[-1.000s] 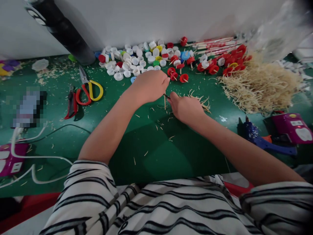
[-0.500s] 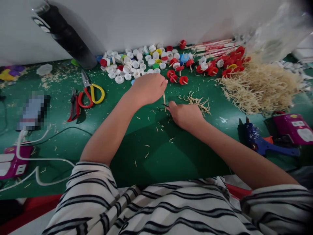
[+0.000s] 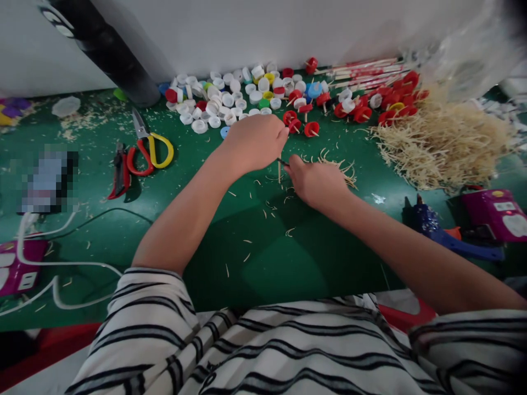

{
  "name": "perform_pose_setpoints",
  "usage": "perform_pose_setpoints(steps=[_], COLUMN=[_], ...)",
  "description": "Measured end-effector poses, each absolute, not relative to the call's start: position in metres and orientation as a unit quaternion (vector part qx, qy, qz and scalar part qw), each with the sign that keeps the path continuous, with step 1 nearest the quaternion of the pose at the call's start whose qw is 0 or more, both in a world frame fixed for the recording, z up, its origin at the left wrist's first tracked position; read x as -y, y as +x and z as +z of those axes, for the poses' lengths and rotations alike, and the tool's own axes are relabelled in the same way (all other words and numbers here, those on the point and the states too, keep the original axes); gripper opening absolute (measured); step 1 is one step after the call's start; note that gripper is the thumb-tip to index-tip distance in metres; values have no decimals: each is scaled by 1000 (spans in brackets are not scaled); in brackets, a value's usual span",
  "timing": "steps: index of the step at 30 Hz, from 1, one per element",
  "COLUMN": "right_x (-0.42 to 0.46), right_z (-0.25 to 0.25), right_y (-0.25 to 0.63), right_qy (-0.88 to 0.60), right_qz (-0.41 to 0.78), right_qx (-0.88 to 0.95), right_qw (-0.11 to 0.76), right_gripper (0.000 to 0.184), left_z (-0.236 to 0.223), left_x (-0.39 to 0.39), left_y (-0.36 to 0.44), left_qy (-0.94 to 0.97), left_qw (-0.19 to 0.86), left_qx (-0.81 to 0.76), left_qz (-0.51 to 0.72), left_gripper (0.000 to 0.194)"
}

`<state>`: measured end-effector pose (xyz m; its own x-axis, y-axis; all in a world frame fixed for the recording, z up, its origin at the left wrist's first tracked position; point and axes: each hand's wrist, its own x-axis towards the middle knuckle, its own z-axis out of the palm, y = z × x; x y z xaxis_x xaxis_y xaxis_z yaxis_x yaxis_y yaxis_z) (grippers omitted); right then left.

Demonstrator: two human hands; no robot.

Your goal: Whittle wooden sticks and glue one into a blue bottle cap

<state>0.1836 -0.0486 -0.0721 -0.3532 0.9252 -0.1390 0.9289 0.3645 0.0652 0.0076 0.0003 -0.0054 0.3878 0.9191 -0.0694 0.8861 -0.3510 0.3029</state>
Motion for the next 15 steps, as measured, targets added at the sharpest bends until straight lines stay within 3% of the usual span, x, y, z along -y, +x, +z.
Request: perform_pose_setpoints(steps=[15], right_x=[56], right_z=[-81], right_y=[184], right_qy=[545], right_qz=[-25], right_qx=[-829], right_qw=[121], right_gripper=[46], left_z=[-5], left_x=[-3], left_y=[4], left_qy=[809], left_qw=[163], left_qx=[-562], left_qz=[59], left_gripper=[41])
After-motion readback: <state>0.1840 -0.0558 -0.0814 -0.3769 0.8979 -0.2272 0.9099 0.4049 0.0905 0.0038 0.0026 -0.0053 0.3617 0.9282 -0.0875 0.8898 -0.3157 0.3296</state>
